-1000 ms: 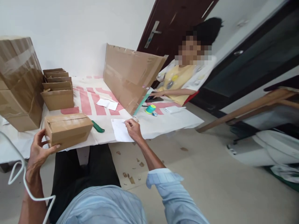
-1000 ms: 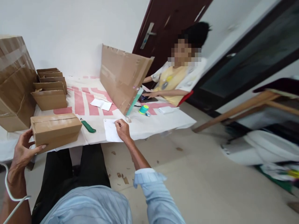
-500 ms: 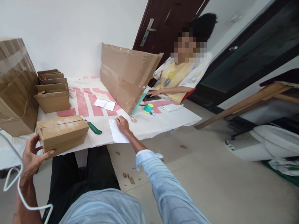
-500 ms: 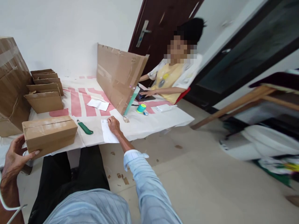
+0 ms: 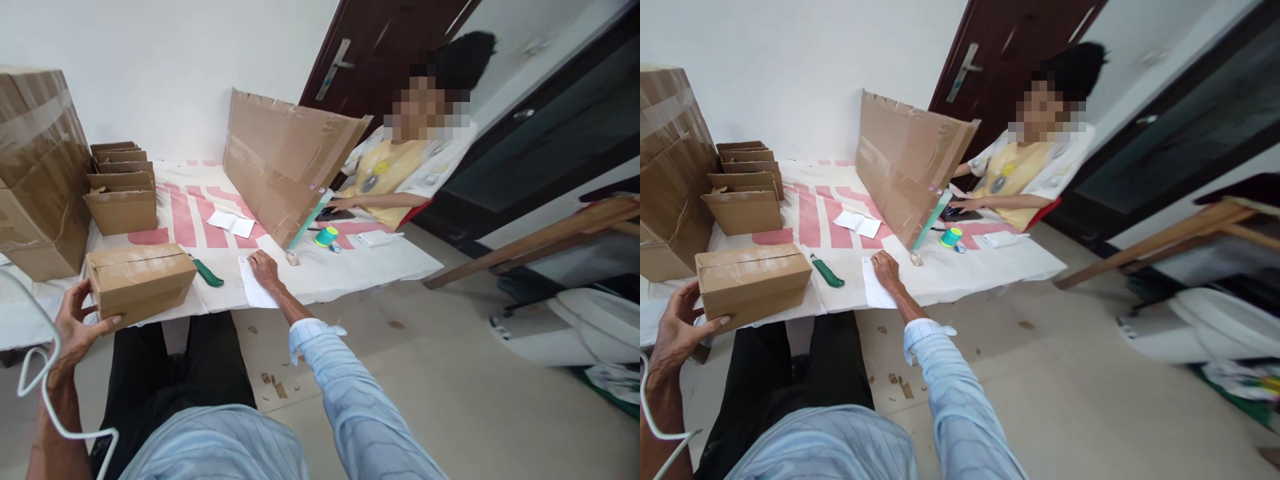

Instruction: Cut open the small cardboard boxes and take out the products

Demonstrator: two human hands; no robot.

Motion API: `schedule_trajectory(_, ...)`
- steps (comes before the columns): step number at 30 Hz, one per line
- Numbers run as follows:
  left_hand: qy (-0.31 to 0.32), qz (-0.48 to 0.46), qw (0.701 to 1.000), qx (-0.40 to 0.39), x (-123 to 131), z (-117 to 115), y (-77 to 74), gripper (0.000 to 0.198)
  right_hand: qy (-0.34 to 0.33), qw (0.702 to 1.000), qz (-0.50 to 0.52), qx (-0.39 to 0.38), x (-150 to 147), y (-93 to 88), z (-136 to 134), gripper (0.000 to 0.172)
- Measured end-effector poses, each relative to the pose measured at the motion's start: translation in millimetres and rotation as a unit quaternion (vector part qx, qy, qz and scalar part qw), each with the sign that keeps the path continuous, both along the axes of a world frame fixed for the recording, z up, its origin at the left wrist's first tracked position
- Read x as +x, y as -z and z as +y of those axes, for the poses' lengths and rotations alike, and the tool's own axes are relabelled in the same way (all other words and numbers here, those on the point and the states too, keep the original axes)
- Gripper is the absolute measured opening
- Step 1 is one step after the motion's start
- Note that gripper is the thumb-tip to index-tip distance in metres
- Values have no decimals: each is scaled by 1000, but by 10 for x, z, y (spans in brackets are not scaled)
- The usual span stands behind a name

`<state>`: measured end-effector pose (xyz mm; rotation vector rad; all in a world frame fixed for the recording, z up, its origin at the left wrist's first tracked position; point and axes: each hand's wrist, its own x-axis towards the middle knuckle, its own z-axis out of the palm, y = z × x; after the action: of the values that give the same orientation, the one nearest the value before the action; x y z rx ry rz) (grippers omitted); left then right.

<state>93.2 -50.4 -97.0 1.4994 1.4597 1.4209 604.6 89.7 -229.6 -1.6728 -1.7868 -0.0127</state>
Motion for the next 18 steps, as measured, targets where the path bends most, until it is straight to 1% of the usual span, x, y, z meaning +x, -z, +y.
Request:
schedule_trajectory(5, -1, -1, 1000, -8, 8, -18, -24, 99, -18, 1000, -9, -17, -15, 8, -28, 24)
schedule_trajectory(8, -1, -3, 1000, -5, 3, -8, -14, 98, -23, 999, -2, -31, 5, -9, -25, 25)
schedule_trajectory(13, -5, -9, 1000, 3, -12, 19, 32, 98, -4, 997, 35, -69, 61, -67, 59, 28)
schedule_trajectory(18, -5, -11, 1000, 0, -24, 16, 61, 96, 18, 992, 69, -106, 70, -120, 152, 24)
